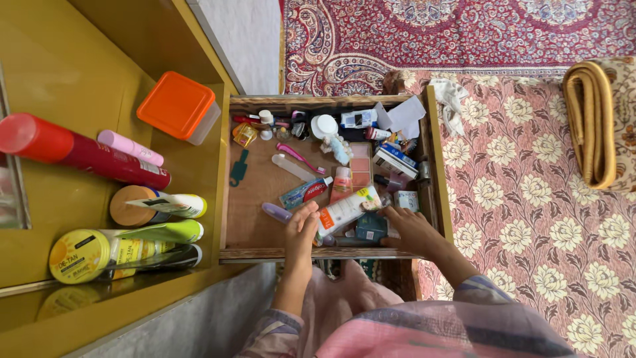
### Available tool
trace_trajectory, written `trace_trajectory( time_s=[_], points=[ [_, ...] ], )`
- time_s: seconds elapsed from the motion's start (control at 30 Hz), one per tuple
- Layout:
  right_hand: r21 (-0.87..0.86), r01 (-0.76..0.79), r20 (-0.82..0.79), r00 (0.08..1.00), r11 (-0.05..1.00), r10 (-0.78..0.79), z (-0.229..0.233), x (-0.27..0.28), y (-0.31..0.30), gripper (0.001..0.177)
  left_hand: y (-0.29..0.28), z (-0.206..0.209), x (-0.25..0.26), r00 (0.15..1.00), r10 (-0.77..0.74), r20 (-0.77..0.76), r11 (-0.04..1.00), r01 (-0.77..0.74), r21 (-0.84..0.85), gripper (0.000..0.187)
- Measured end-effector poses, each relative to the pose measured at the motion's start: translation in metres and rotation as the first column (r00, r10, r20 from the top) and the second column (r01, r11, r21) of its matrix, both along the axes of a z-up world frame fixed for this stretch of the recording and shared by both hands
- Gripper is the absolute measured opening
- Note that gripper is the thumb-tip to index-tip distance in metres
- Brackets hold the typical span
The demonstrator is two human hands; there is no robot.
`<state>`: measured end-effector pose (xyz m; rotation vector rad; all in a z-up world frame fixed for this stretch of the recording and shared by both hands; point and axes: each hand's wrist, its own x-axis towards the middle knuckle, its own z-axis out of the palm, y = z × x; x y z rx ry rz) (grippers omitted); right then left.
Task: The person opens a cluttered dresser drawer and systematically moves various toiletries and personal care items from inside the drawer to the top surface of the dresser. They handle items one by one, including bottles, tubes, boxes, and small containers, placing them on the dresser top.
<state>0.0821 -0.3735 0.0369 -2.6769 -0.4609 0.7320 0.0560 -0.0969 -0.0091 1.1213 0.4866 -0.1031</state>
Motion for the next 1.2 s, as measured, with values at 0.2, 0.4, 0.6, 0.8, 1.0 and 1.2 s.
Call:
trace_trajectory(
  time_s=[0.2,0.4,0.6,0.8,1.0,1.2],
  points=[
    [-0.027,-0.032,-0.036,0.999,0.999,0.031,0.004,0.01,0.0,0.074,0.0,-0.007,0.002,1.0,0.022,-0.012,0.999,-0.021,0.038,0.039],
    [0.143,-0.02,-0.069,0.997,0.99,0.03,0.048,0.009,0.005,0.074,0.0,-0.001,0.001,0.997,-0.068,-0.029,0.997,0.069,0.03,0.047],
    [0.327,-0.045,0.012,0.999,0.944,0.043,0.109,0.008,0.039,0.068,-0.013,0.027,-0.002,0.938,-0.315,-0.148,0.949,0.306,-0.08,0.063],
    [0.379,-0.222,0.353,0.932,0.899,0.081,0.121,0.014,0.075,0.073,-0.01,0.046,-0.005,0.988,-0.137,-0.074,0.975,0.121,-0.189,0.058],
    [0.845,0.275,-0.134,0.94,0.46,-0.314,0.071,0.022,0.118,0.076,0.014,0.053,-0.007,0.959,0.281,-0.036,0.928,-0.281,-0.243,0.061],
    [0.625,0.742,-0.714,0.669,0.242,-0.208,0.048,0.032,0.162,0.068,0.032,0.054,-0.011,0.945,0.312,0.093,0.938,-0.291,-0.186,0.07]
  ],
)
